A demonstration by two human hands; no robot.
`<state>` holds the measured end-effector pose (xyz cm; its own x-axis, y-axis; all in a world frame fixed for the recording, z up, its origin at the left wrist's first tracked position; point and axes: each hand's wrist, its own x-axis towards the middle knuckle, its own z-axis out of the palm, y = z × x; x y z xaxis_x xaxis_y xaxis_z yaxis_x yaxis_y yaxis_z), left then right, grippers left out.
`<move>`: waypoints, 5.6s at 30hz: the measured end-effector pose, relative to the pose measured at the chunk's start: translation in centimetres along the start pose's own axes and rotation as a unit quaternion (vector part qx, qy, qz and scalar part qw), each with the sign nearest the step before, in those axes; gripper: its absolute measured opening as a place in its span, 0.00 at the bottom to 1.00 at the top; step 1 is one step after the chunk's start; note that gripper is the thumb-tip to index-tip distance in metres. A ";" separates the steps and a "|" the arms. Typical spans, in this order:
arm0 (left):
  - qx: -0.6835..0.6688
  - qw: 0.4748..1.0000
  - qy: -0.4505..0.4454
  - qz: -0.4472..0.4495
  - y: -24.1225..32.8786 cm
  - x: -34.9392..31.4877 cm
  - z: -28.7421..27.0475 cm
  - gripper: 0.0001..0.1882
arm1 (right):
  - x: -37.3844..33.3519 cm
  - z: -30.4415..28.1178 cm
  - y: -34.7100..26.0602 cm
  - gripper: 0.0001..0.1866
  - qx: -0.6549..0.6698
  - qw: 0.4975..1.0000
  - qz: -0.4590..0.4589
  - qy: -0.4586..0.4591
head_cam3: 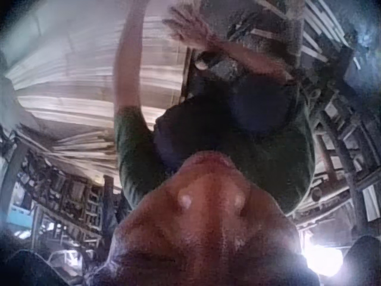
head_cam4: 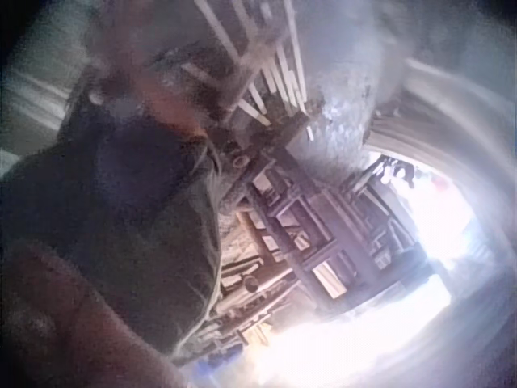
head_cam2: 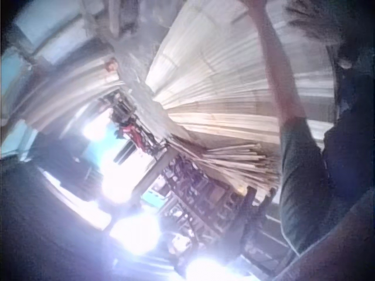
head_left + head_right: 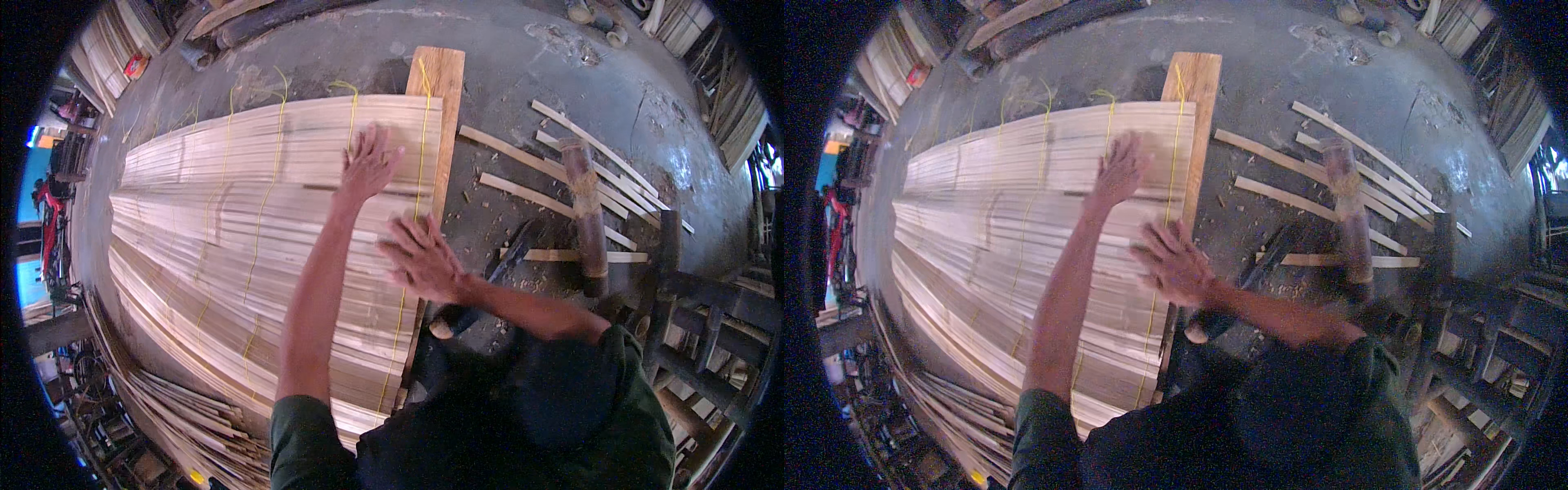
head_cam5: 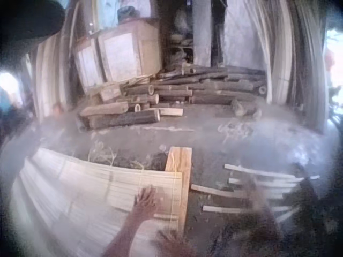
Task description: The person aligns a stack of thin wooden planks on a workbench and repeatedly uses a chisel and wooden mallet to trim the edges flush. The person adjusts the stack between strikes and continues trimming along the length of the planks.
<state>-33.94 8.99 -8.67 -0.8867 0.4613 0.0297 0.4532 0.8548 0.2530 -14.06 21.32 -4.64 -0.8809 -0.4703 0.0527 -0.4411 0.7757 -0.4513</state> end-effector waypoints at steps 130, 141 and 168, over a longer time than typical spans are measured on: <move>-0.396 0.880 -0.069 -0.254 14.7 1.3 -5.8 0.34 | -15.0 -18.4 13.4 0.49 0.232 0.882 0.306 0.274; -0.287 0.940 -0.052 -0.174 15.0 2.1 -6.0 0.32 | 4.0 -26.5 17.8 0.53 0.229 0.839 0.048 0.491; -0.210 0.952 -0.142 -0.173 14.7 1.8 -5.8 0.21 | 3.8 -28.1 19.8 0.55 0.120 0.952 0.206 0.191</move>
<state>-29.46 20.99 0.71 -0.8885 0.2670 -0.3731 0.0098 0.8242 0.5663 -30.99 46.70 11.61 -0.9889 0.0761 0.1279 -0.0340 0.7212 -0.6919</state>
